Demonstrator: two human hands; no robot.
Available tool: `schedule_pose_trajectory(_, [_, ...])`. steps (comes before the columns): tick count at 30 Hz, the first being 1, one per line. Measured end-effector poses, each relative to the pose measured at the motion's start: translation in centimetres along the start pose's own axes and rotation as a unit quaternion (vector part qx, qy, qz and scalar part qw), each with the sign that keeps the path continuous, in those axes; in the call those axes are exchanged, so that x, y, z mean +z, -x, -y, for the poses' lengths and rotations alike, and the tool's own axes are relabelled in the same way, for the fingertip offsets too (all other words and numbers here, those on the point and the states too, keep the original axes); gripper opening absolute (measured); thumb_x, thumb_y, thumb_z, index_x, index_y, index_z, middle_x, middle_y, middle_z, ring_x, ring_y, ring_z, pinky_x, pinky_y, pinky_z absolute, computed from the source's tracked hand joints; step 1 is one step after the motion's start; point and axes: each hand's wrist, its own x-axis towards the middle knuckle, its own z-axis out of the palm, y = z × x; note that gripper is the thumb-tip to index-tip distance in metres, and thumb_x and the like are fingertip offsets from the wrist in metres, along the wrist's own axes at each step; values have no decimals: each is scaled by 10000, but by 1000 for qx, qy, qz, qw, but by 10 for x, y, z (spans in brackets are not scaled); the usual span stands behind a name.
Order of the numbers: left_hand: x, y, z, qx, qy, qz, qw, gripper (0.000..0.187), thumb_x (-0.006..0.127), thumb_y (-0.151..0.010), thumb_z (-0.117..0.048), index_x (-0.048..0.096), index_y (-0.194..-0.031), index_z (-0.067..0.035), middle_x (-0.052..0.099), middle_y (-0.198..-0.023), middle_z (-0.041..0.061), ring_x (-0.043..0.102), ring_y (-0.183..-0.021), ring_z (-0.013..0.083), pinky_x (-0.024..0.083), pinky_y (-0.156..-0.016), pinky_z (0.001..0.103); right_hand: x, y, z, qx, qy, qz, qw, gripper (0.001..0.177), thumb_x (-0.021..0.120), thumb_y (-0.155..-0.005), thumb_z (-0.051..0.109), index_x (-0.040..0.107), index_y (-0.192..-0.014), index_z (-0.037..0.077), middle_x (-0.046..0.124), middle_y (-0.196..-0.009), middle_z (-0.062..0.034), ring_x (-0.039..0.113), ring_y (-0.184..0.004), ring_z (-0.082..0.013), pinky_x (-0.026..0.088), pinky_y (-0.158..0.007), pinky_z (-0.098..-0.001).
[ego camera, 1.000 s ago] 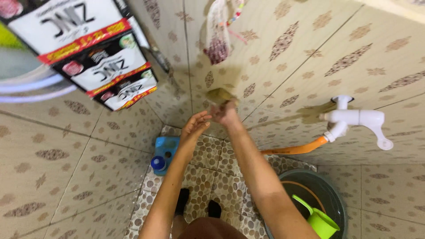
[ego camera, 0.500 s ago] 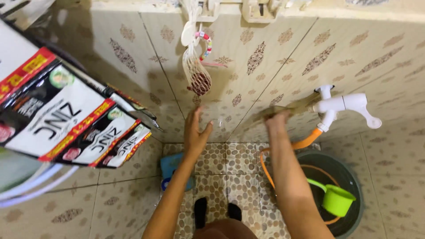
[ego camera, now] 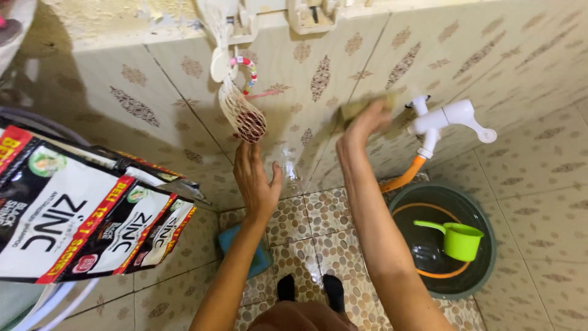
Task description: Scrubbing and rinsing bathroom wall tiles with cleaning solution and a sponge.
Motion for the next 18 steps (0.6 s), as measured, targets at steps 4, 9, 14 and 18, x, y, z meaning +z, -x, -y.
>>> schedule_pose_trajectory(4, [9,-2,-5,6,46,-12,999,680,703,-919,-125,413,-1523,-15,455,-1517,240,444,-1410,428,356,-1174,575,33,27,39,-337,170,-8,926,369,510,-989,294,368,-1237,61,396,-1239,-157,480,-1157,-263,485,-974,-486])
schedule_pose_trajectory(9, [6,1,-7,19,49,-12,999,585,690,-916,-117,488,-1460,-49,520,-1502,185,485,-1408,376,362,-1181,554,-5,34,-66,-393,252,-40,884,462,470,-1079,337,320,-1369,10,391,-1282,-196,419,-1257,-310,402,-1048,-546])
schedule_pose_trajectory(14, [2,-5,-7,39,49,6,998,535,675,-944,-148,492,-1440,-68,511,-1515,161,490,-1426,346,377,-1199,527,-45,0,-103,341,10,-38,939,548,308,-1042,529,539,-1205,59,627,-982,-180,579,-836,-216,552,-785,-375])
schedule_pose_trajectory(18, [-6,-10,-23,71,70,58,993,522,659,-969,-177,509,-1459,-79,530,-1496,123,515,-1398,316,408,-1186,486,-36,-73,-59,83,3,-53,995,560,408,-1030,542,467,-1324,69,559,-1181,-77,552,-1024,-177,494,-934,-394])
